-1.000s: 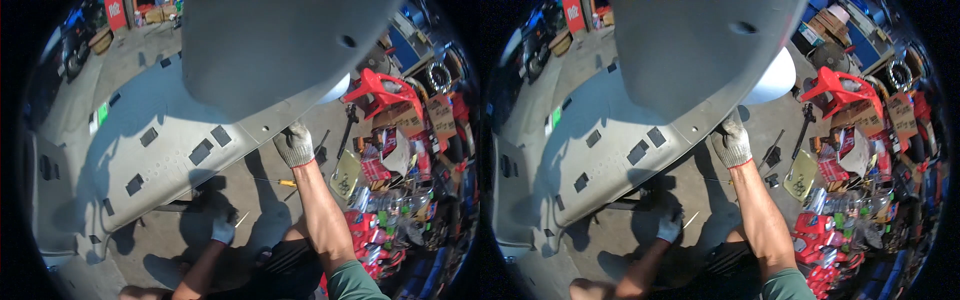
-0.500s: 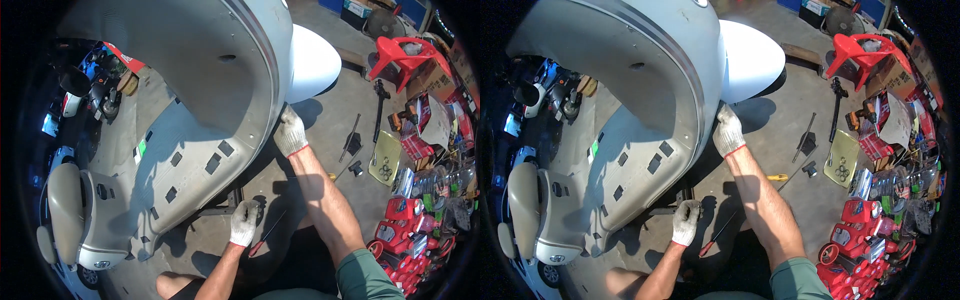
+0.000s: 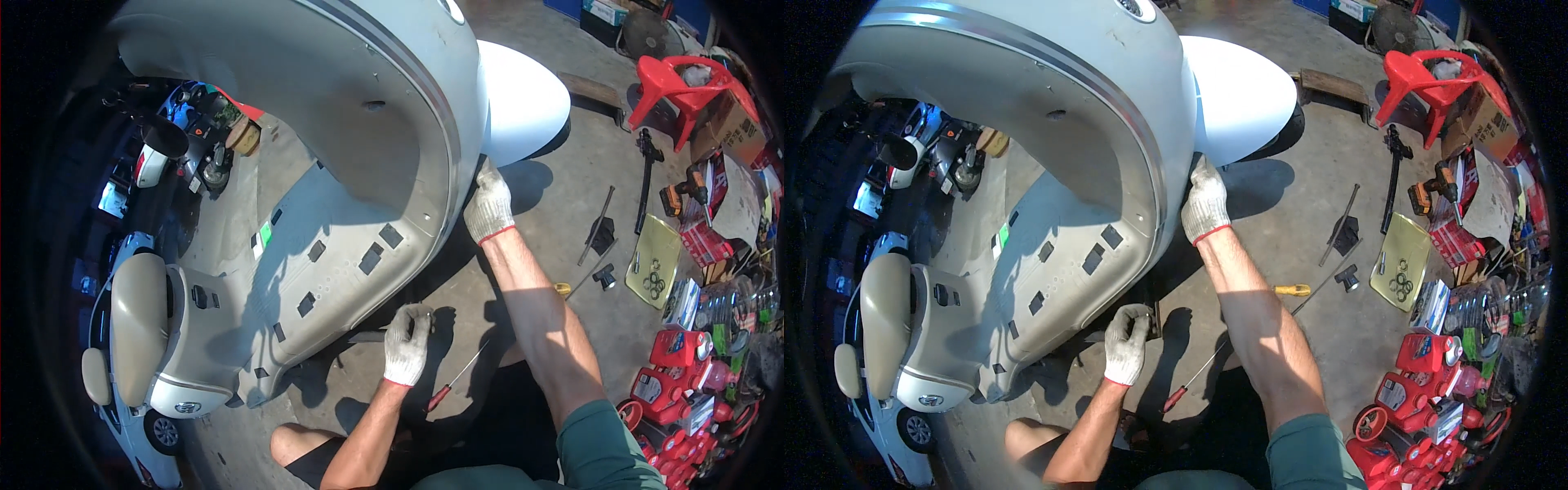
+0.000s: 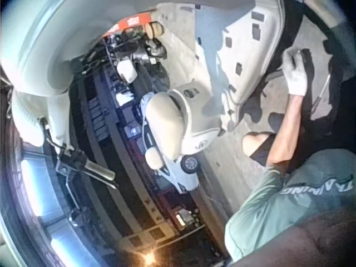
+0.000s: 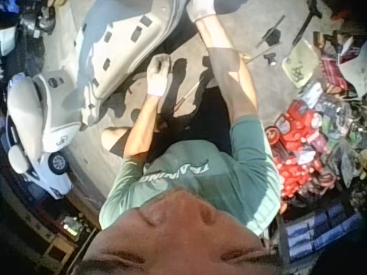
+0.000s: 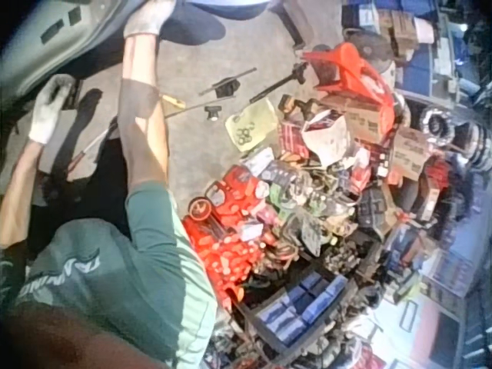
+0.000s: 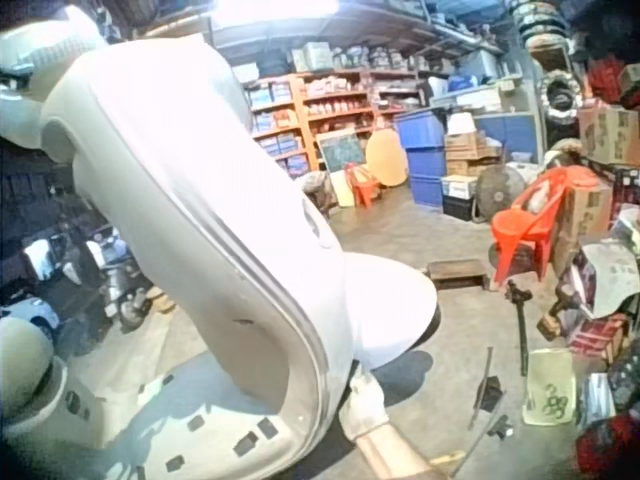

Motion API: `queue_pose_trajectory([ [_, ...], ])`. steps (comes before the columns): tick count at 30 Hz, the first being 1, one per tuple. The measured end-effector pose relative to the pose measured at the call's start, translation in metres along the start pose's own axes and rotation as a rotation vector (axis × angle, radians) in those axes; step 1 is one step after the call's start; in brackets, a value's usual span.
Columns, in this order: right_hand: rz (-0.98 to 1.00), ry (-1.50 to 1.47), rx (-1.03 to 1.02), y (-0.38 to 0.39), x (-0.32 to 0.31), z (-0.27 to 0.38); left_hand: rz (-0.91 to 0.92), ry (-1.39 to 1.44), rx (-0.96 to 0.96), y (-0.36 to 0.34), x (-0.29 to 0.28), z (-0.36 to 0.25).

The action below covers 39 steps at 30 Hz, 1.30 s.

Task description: The person uses a screwdriver to unfasten and remove panels from a scooter. The person then sorts through tools and hardware in a tray by hand before using the screwdriver on the scooter again.

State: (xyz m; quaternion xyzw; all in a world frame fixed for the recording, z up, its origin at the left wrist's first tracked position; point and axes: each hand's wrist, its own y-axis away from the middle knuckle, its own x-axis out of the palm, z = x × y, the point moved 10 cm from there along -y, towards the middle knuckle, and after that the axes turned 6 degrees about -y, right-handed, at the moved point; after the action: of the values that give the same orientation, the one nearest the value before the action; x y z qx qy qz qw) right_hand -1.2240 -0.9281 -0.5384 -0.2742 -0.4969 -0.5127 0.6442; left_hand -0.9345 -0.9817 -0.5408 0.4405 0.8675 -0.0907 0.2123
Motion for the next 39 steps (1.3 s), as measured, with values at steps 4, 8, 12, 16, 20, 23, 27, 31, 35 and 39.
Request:
queue_pose_trajectory([
  [4,0.012,0.255,-0.157,0.008,-0.008,0.008,-0.199,-0.094,0.154,-0.023,-0.019,-0.042],
  [8,0.290,0.362,-0.169,0.027,-0.003,0.013,-0.286,-0.281,0.281,-0.051,-0.038,-0.061],
  [12,0.380,0.850,-0.263,0.040,0.019,0.029,-0.277,-0.161,0.285,-0.070,-0.039,-0.088],
  [16,0.442,1.009,-0.222,0.049,0.028,0.033,-0.254,-0.184,0.283,-0.085,-0.036,-0.099],
  [20,0.490,1.083,-0.190,0.051,0.031,0.031,-0.257,-0.218,0.311,-0.093,-0.036,-0.101],
  [23,0.444,1.136,-0.241,0.042,0.022,0.038,-0.231,-0.169,0.296,-0.098,-0.027,-0.100],
  [27,0.371,1.240,-0.125,0.047,0.028,0.034,-0.199,-0.147,0.296,-0.105,-0.027,-0.091],
  [31,0.420,1.323,-0.243,0.056,0.039,0.027,-0.149,-0.104,0.294,-0.110,-0.025,-0.083],
  [35,0.269,1.091,-0.176,0.073,0.057,0.015,-0.147,-0.083,0.260,-0.109,-0.032,-0.074],
  [39,0.210,1.184,-0.294,0.069,0.060,0.013,-0.153,-0.088,0.248,-0.113,-0.035,-0.068],
])
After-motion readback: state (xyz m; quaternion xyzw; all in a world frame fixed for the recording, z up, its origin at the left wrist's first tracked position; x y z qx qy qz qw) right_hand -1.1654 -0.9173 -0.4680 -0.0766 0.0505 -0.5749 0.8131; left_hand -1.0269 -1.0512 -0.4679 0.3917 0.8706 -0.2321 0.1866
